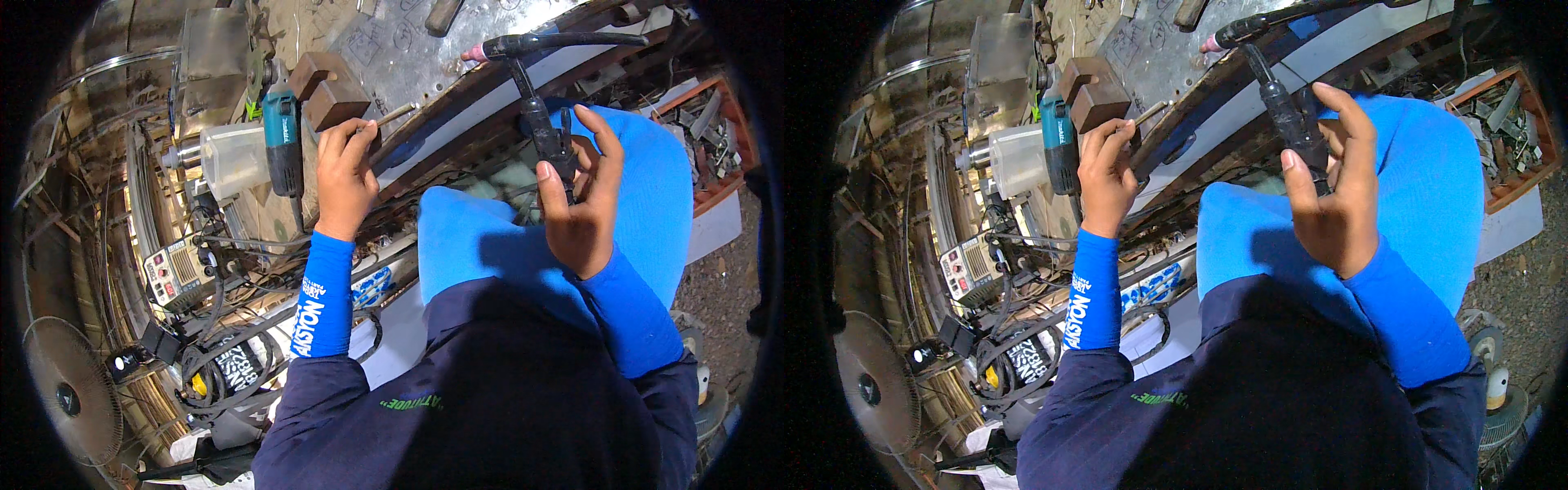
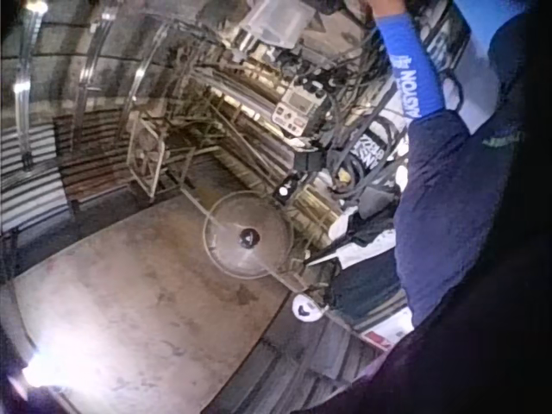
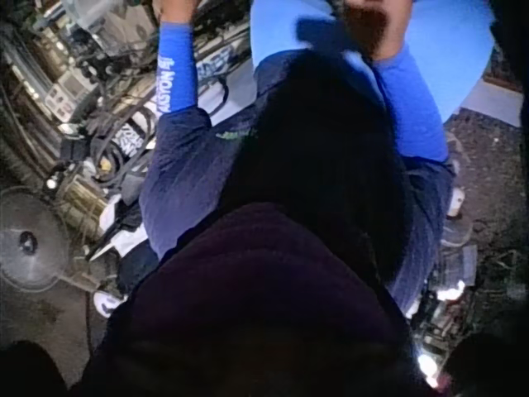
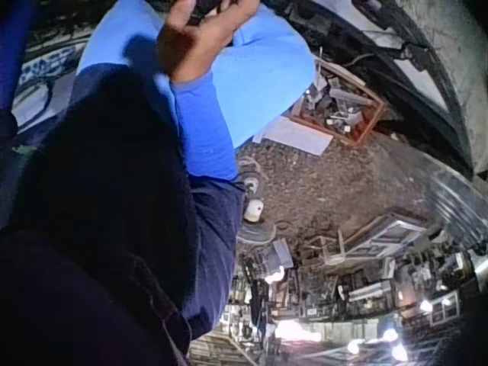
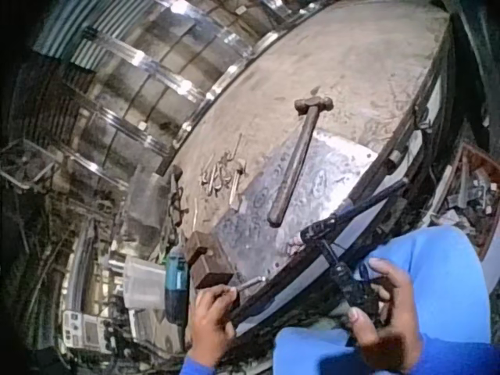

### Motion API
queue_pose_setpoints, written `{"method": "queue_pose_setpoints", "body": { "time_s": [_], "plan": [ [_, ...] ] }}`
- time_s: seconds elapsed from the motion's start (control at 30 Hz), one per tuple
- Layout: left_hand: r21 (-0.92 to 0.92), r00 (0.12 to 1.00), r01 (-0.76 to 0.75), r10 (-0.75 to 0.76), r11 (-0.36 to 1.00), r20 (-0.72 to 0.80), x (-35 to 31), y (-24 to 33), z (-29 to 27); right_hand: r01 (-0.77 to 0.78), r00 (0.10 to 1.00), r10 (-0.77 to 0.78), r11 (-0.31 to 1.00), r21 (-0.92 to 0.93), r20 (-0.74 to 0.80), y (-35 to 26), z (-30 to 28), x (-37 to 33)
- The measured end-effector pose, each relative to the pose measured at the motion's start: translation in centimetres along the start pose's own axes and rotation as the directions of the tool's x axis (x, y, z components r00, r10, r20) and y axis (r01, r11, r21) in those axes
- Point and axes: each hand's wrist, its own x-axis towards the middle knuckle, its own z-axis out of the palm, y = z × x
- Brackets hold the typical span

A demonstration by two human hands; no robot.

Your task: The person welds small metal rods using a handheld welding torch, then uses a hammer to tap the welded areas. The person repeats the welding and hammering steps on the same workpiece.

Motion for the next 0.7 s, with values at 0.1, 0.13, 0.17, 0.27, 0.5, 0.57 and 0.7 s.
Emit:
{"method": "queue_pose_setpoints", "body": {
  "time_s": [0.1, 0.13, 0.17, 0.27, 0.5, 0.57, 0.7],
  "plan": [
    [0.005, 1.000, 0.002, -0.002, 1.000, -0.031, 0.5, 0.1, 0.6, 0.077, 0.997, -0.078, 0.994, -0.077, -0.002, 0.2, -0.1, 0.4],
    [0.016, 0.999, 0.008, -0.008, 1.000, -0.041, 0.5, 0.0, 0.6, 0.069, 0.998, -0.069, 0.997, -0.043, -0.007, 0.1, -0.1, 0.4],
    [0.027, 0.999, 0.015, -0.014, 1.000, -0.051, 0.5, 0.0, 0.6, 0.060, 0.998, -0.060, 0.998, -0.009, -0.012, -0.2, -0.1, 0.5],
    [0.021, 0.999, 0.018, -0.017, 1.000, -0.046, 0.8, -0.4, 0.4, -0.007, 0.999, 0.009, 0.999, 0.043, -0.051, -0.9, -0.4, 0.5],
    [0.034, 0.996, 0.004, -0.001, 0.999, -0.094, 1.2, -0.4, 0.9, 0.141, 0.975, -0.091, 0.957, -0.252, 0.201, 0.4, -1.1, 0.7],
    [0.048, 0.995, 0.002, 0.003, 0.999, -0.098, 1.2, -0.2, 0.8, -0.009, 0.983, 0.024, 0.996, -0.084, 0.182, 0.3, 0.2, 0.2],
    [0.045, 0.997, 0.016, -0.013, 0.999, -0.081, 1.1, -0.2, 0.6, -0.201, 0.939, 0.216, 0.976, -0.085, 0.268, -0.5, 0.7, 0.7]
  ]
}}
